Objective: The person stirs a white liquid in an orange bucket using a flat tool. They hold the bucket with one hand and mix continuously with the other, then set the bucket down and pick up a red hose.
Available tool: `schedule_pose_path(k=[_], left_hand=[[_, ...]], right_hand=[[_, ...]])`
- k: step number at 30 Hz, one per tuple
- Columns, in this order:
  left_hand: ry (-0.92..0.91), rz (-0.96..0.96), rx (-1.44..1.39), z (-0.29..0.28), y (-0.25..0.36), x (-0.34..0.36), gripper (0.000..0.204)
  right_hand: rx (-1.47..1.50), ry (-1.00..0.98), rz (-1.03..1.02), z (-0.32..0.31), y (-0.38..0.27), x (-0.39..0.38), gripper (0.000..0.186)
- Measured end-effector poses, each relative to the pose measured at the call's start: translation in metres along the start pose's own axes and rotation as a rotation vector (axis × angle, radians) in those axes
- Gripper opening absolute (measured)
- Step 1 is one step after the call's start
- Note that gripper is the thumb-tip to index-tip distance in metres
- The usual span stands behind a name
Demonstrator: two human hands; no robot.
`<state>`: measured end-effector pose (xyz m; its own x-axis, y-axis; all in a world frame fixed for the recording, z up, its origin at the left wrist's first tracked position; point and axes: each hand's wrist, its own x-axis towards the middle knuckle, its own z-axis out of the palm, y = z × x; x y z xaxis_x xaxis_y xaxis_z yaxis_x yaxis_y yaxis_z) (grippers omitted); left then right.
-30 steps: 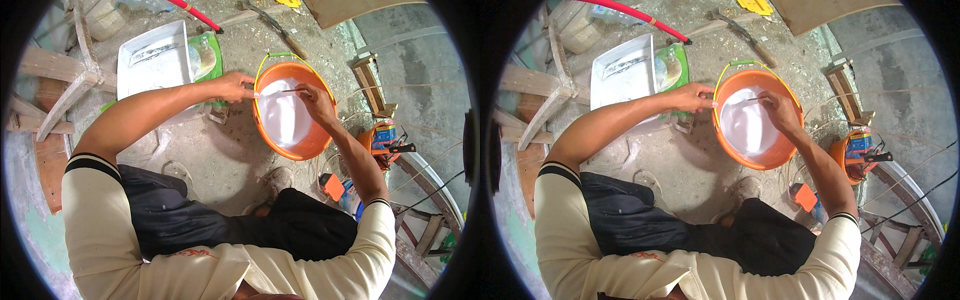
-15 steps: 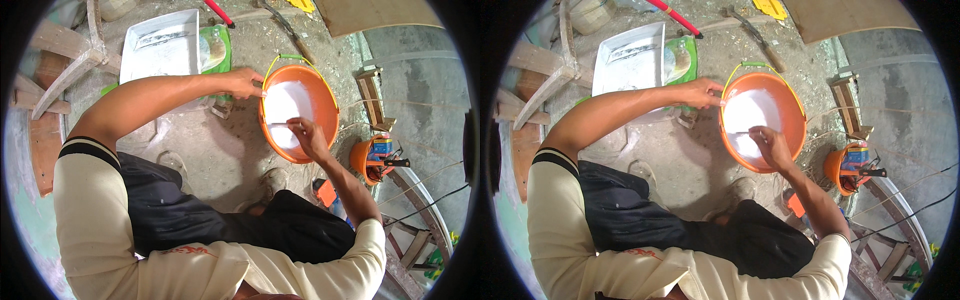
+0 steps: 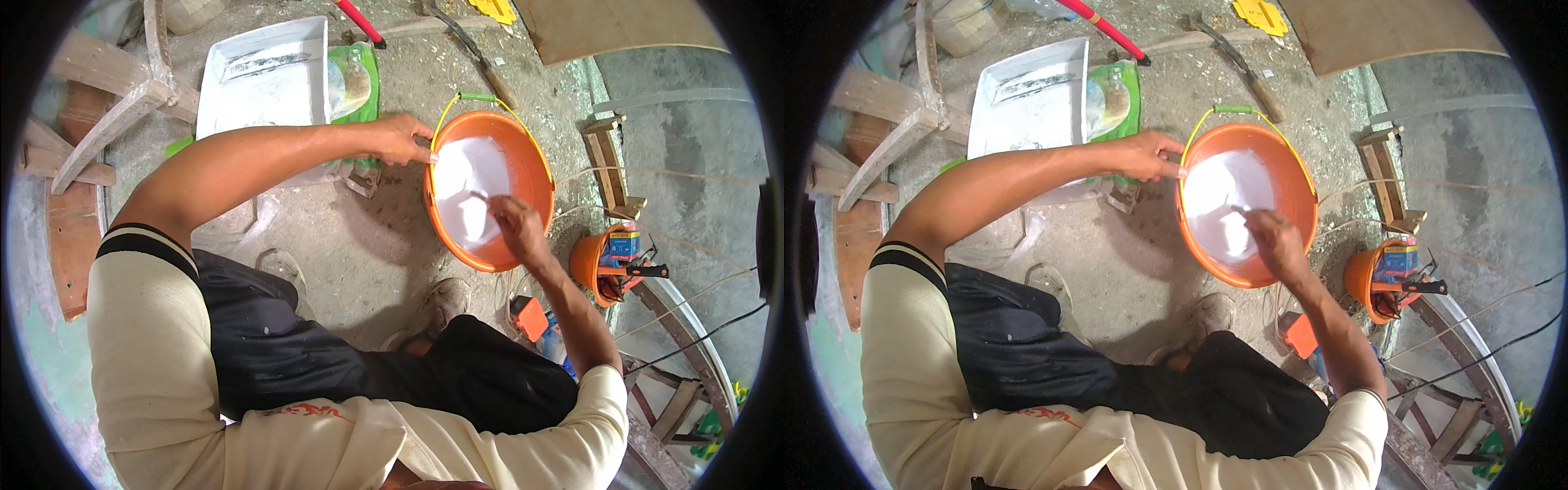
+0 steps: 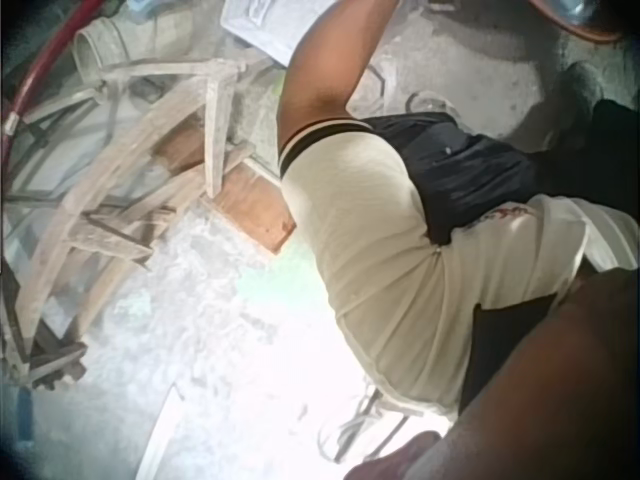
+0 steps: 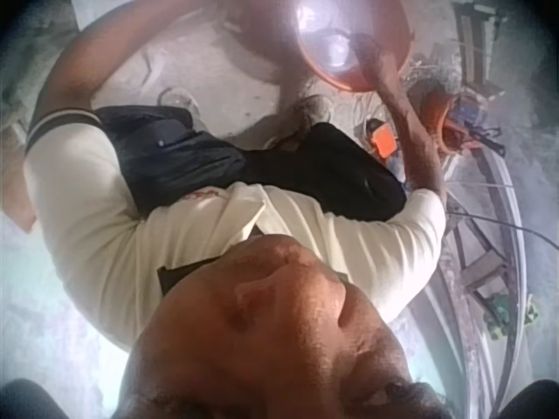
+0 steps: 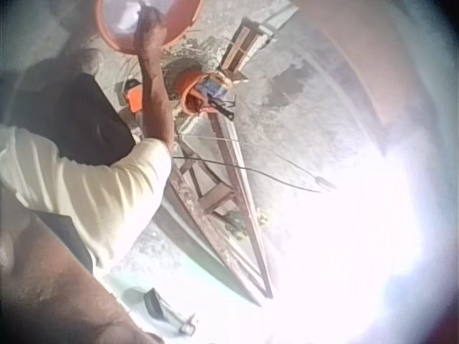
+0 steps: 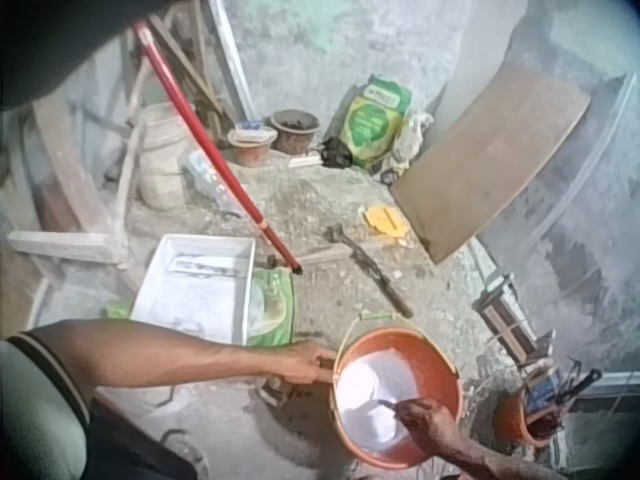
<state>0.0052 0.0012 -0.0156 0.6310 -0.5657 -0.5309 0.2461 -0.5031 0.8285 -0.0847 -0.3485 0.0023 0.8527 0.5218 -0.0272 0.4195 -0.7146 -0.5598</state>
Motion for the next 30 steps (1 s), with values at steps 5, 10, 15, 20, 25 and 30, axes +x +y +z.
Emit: schedule_pose_path(k=[5,10,15,20,25,30], left_hand=[[0.006,0.004,-0.011,0.001,-0.002,0.0,0.058],[-0.005,0.008,-0.023,0.0,0.002,-0.003,0.06],[0.01,-0.014,-0.036,0.0,0.0,-0.003,0.061],[0.011,0.005,-0.033,0.002,0.002,-0.003,0.059],[0.023,-0.002,-0.009,0.003,0.001,-0.005,0.056],[0.007,0.007,-0.004,0.002,0.002,-0.006,0.055]], right_hand=[[0.139,-0.094,0.081,0.009,-0.045,-0.009,0.018],[0.253,-0.061,0.372,0.009,-0.025,0.037,0.023],[0.153,0.128,0.179,0.003,0.017,0.068,0.022],[-0.041,0.057,0.021,-0.005,0.018,0.031,0.02],[-0.013,-0.064,-0.023,0.0,-0.033,-0.011,0.019],[0.18,-0.11,0.238,0.012,-0.045,-0.002,0.02]])
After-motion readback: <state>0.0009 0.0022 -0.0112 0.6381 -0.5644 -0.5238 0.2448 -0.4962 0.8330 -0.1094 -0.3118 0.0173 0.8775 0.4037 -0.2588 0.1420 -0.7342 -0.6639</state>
